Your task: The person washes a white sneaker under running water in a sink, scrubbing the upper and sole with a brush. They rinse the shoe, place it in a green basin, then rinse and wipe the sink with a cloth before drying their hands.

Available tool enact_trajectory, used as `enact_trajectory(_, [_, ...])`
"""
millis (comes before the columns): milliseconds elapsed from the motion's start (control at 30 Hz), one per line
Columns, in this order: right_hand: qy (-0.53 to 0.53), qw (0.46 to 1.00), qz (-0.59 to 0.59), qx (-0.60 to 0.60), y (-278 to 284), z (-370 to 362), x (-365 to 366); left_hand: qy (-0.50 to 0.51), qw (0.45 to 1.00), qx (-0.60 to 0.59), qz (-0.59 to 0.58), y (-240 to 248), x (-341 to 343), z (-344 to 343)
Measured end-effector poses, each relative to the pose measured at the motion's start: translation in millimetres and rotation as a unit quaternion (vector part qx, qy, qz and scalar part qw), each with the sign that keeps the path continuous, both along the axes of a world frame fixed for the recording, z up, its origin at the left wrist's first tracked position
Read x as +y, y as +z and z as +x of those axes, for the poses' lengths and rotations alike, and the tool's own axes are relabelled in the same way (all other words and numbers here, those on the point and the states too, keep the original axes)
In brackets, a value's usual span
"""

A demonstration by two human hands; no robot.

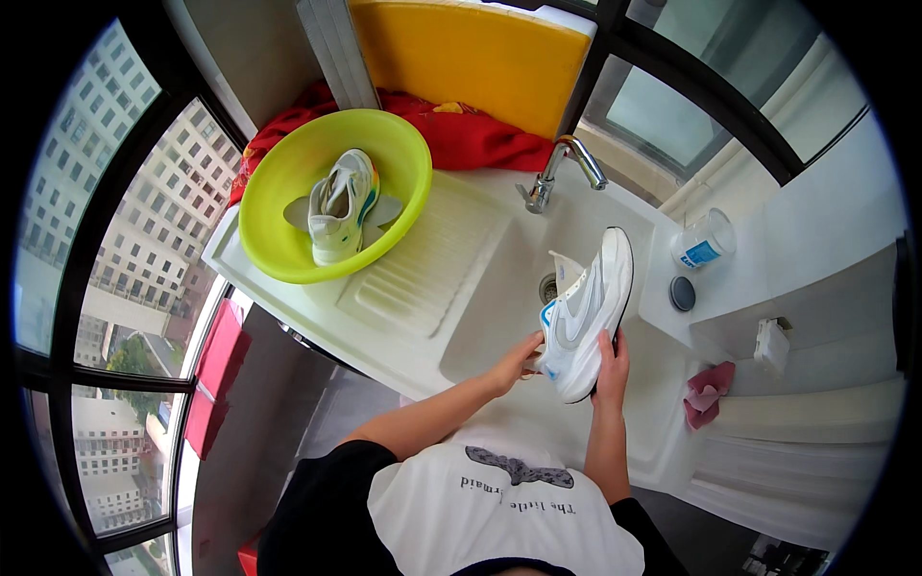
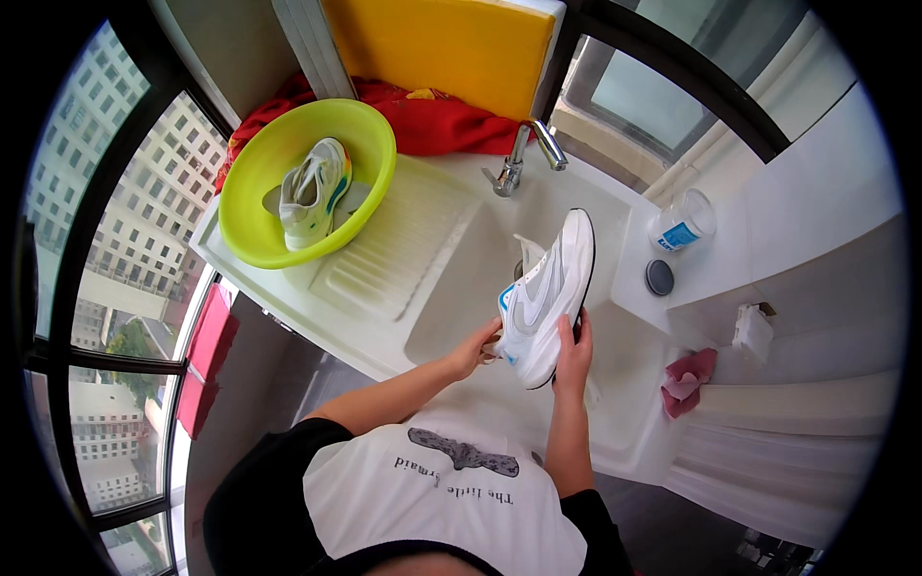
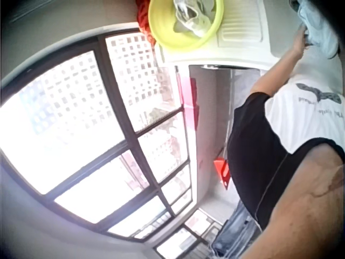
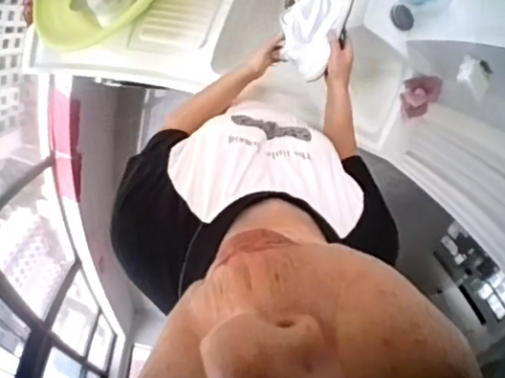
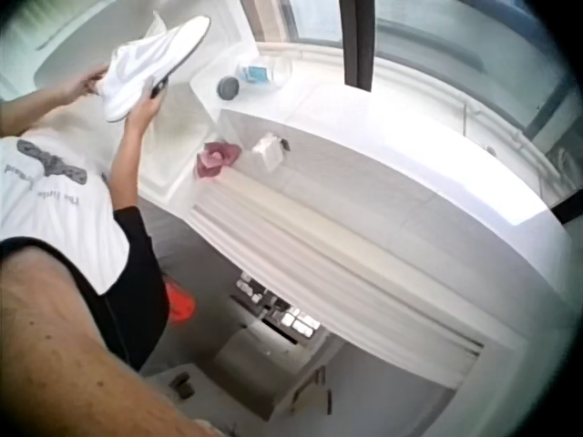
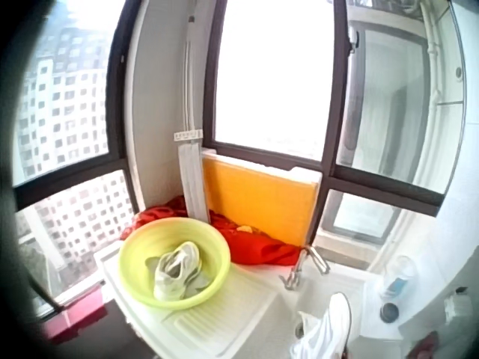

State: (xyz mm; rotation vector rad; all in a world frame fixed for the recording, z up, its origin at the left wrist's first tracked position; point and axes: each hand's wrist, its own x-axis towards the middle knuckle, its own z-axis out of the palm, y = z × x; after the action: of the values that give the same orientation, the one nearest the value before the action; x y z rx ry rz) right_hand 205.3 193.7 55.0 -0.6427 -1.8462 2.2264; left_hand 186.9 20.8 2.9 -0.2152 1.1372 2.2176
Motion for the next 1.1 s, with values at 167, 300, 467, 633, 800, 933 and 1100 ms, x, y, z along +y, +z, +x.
enact_trajectory(167, [0.047,0.998,-0.029,0.026,34.5,-17.8,-42.4,0.092,0.845,0.409,-0.331,34.8,-37.5,20.2])
enact_trajectory(300, [0.166,0.977,0.003,0.133,75.8,-31.5,-80.2,0.123,0.896,0.292,-0.310,50.2,-78.0,19.0])
enact_trajectory(467, [0.363,0.898,0.041,0.246,95.5,-36.2,-105.3,0.449,0.860,0.235,-0.054,126.7,-143.0,-45.5])
enact_trajectory(633, [0.348,0.932,0.001,0.102,55.7,-26.3,-86.7,0.544,0.778,0.312,-0.038,158.0,-190.1,-90.8])
enact_trajectory(800, [0.271,0.960,0.074,-0.003,8.2,-9.8,-27.2,0.547,0.819,0.173,0.004,123.9,-241.3,-149.0])
enact_trajectory(933, [0.193,0.962,0.170,-0.088,-24.8,15.8,38.3,0.460,0.876,0.141,0.031,80.5,-258.6,-171.8])
enact_trajectory(1100, [0.162,0.879,0.367,-0.256,-81.0,41.6,119.4,0.430,0.896,0.102,-0.051,60.8,-275.9,-176.3])
